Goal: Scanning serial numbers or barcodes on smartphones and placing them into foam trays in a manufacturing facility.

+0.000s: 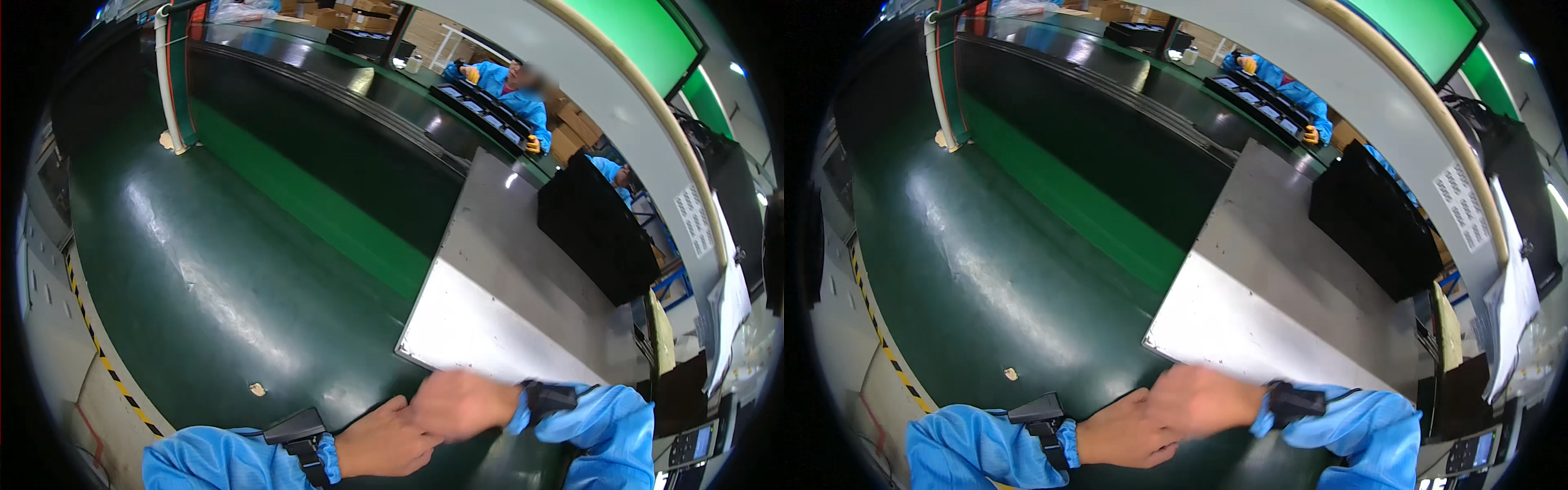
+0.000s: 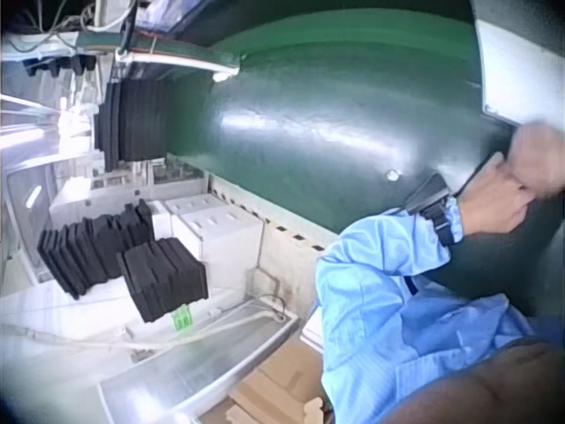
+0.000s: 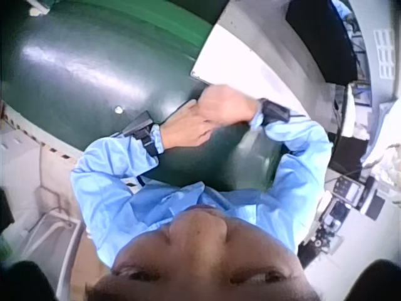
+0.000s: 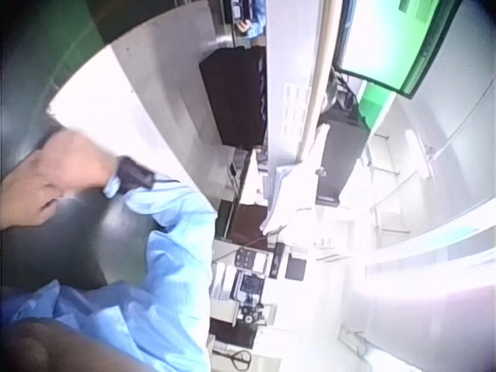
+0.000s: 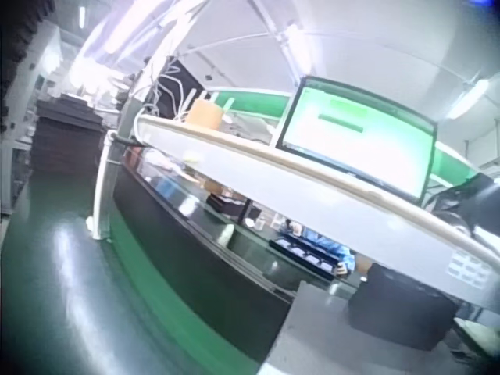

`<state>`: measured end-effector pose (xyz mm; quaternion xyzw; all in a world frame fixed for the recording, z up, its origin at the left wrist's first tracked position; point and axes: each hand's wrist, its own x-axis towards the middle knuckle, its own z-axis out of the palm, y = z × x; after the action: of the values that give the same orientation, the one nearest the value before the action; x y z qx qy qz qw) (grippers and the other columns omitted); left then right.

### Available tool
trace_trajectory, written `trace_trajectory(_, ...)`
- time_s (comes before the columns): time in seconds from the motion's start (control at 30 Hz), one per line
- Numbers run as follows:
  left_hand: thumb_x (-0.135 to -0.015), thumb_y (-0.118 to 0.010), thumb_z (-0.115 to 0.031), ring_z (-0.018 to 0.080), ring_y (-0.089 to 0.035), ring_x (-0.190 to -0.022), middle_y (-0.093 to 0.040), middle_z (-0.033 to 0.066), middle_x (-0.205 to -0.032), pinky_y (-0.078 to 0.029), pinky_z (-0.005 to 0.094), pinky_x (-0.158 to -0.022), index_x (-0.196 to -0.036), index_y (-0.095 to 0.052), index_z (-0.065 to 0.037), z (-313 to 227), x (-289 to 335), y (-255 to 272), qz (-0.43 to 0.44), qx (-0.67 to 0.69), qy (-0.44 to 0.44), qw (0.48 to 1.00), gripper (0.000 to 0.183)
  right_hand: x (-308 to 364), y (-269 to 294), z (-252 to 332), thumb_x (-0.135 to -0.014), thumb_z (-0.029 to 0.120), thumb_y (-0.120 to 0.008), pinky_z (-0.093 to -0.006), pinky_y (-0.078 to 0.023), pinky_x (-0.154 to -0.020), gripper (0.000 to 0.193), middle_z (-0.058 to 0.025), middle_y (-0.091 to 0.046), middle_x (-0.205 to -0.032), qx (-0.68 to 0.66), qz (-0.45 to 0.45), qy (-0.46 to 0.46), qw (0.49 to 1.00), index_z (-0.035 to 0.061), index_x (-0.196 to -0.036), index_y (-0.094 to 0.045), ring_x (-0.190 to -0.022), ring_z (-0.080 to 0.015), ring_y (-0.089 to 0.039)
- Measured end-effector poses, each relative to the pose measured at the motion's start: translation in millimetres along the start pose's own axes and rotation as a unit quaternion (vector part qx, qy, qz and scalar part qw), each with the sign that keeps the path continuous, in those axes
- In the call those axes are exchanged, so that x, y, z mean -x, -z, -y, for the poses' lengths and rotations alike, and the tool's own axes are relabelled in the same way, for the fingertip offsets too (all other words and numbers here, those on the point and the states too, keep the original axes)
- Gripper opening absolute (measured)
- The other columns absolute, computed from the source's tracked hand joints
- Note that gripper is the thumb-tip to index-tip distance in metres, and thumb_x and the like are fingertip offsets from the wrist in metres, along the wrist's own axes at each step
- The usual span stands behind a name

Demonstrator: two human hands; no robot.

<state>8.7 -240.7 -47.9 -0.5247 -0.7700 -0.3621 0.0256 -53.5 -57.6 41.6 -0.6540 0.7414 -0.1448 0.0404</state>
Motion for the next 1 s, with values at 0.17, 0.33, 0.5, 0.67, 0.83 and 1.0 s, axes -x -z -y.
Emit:
trace_trajectory(0.17,-0.083,-0.065,-0.020,0.0215,-0.057,-0.078,-0.061,0.0005,-0.081,-0.041,0.0366,-0.070,-0.085,-0.065,-0.016,-1.9,2.8,-8.4,0.106,-0.004,-0.119,0.987,0.005,15.9,-25.4,58.4,-0.077,0.006,-0.068,-0.0336,-0.052,-0.062,0.019,-0.0051,-0.066,-0.088,0.005,-0.112,-0.115,0.987,0.0068,-0.096,-0.070,-0.073,-0.0235,-0.063)
trace_trajectory(0.33,-0.082,-0.066,-0.019,0.0200,-0.054,-0.081,-0.055,0.0029,-0.081,-0.041,0.0347,-0.073,-0.081,-0.061,-0.012,-4.2,4.0,-2.9,-0.013,0.004,-0.078,0.997,0.009,59.7,-69.4,143.8,-0.079,0.008,-0.074,-0.0388,-0.053,-0.079,0.029,-0.0110,-0.068,-0.102,0.020,-0.219,-0.475,0.852,0.0051,-0.107,-0.068,-0.089,-0.0314,-0.065)
trace_trajectory(0.5,-0.083,-0.066,-0.019,0.0209,-0.054,-0.080,-0.052,0.0027,-0.078,-0.041,0.0351,-0.072,-0.080,-0.061,-0.011,-0.3,2.6,-2.7,-0.004,0.021,-0.071,0.997,0.009,49.0,-116.4,264.5,-0.084,0.014,-0.070,-0.0471,-0.042,-0.101,0.042,-0.0220,-0.057,-0.124,0.026,-0.206,-0.661,0.721,0.0025,-0.123,-0.061,-0.116,-0.0391,-0.053)
trace_trajectory(0.67,-0.084,-0.065,-0.017,0.0208,-0.054,-0.080,-0.052,0.0023,-0.077,-0.040,0.0353,-0.072,-0.078,-0.061,-0.011,-5.2,2.7,1.8,-0.004,0.015,-0.073,0.997,0.010,47.6,-129.3,304.5,-0.080,0.012,-0.072,-0.0496,-0.037,-0.108,0.044,-0.0226,-0.054,-0.130,0.036,-0.221,-0.702,0.676,0.0038,-0.122,-0.062,-0.122,-0.0416,-0.049)
trace_trajectory(0.83,-0.083,-0.064,-0.012,0.0210,-0.054,-0.080,-0.055,0.0022,-0.079,-0.040,0.0351,-0.071,-0.086,-0.059,-0.010,-3.4,1.5,0.1,-0.007,0.039,-0.064,0.997,0.007,67.9,-130.7,292.8,-0.080,0.010,-0.070,-0.0493,-0.038,-0.105,0.041,-0.0222,-0.055,-0.128,0.041,-0.220,-0.681,0.697,0.0033,-0.119,-0.062,-0.119,-0.0409,-0.050)
trace_trajectory(1.0,-0.083,-0.063,-0.011,0.0211,-0.055,-0.080,-0.058,0.0023,-0.082,-0.040,0.0351,-0.072,-0.090,-0.055,-0.009,-4.5,3.6,2.3,0.024,0.040,-0.040,0.998,0.010,62.3,-127.5,287.6,-0.081,0.009,-0.069,-0.0486,-0.039,-0.104,0.037,-0.0215,-0.056,-0.127,0.060,-0.223,-0.680,0.696,0.0027,-0.117,-0.063,-0.117,-0.0403,-0.051)
